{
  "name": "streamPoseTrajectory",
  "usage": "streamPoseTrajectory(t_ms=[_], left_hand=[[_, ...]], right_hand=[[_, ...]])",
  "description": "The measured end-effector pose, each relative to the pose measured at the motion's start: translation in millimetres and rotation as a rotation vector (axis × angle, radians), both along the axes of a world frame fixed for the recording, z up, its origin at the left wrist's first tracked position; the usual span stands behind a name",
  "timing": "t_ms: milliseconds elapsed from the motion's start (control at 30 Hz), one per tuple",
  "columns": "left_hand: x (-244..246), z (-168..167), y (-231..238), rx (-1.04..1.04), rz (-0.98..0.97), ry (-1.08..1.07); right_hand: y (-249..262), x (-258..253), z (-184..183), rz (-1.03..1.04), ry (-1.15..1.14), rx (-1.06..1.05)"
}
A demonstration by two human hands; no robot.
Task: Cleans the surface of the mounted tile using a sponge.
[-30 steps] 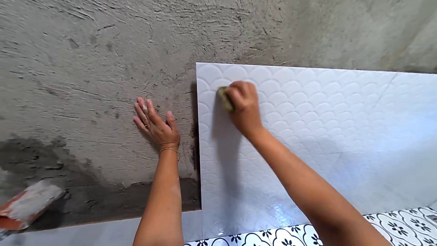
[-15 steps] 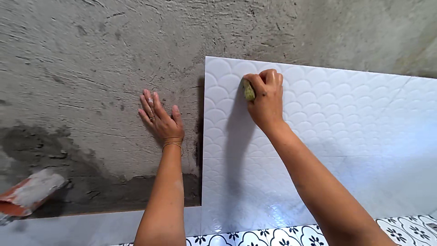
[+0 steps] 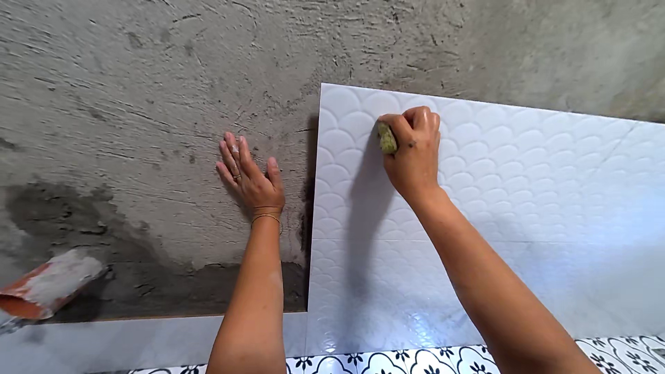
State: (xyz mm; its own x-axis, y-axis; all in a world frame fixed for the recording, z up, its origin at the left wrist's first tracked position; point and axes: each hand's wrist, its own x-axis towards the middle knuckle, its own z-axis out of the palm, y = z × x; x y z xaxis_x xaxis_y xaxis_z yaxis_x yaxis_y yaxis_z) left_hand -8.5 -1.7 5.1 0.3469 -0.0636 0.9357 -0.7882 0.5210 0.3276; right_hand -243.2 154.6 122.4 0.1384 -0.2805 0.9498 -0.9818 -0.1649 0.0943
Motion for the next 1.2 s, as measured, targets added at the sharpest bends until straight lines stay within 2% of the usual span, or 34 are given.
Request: streamPoseTrajectory(t_ms=[400,533,633,700,767,833,900,1000,1133,1200], left_hand=[[-1,1,-1,-0.010,-0.018,0.009],[0,0,-1,-0.007,-0.021,0.008],[0,1,1,0.018,-0.015,0.002],[1,-1,2,0.045,-0.014,-0.010],[4,-4,6,0.102,-0.037,-0.033],[5,-5,6,0.122,-0.047,-0.037],[4,-5,5,0.117,-0.046,-0.028],[4,-4,2,0.092,-0.046,-0.019],[3,-4,6,0.093,-0.048,-0.025],[3,-5,5,0.097,-0.036,-0.023]], right_hand=[[0,-2,1,-0.005,0.010,0.012],[15,-30,15,-0.051,-0.165,-0.021],[9,-41,18,-0.055,-0.317,-0.181],[-6,-22,12,-0.006,-0.277,-0.218],[-20,18,2,0.108,-0.184,-0.182],[-31,61,-18,0.223,-0.032,-0.116],[-38,79,-39,0.302,0.163,-0.074],[-35,51,-37,0.333,0.230,-0.092],[-8,-18,13,0.094,-0.120,-0.166],[-8,-30,27,0.042,-0.256,-0.244]])
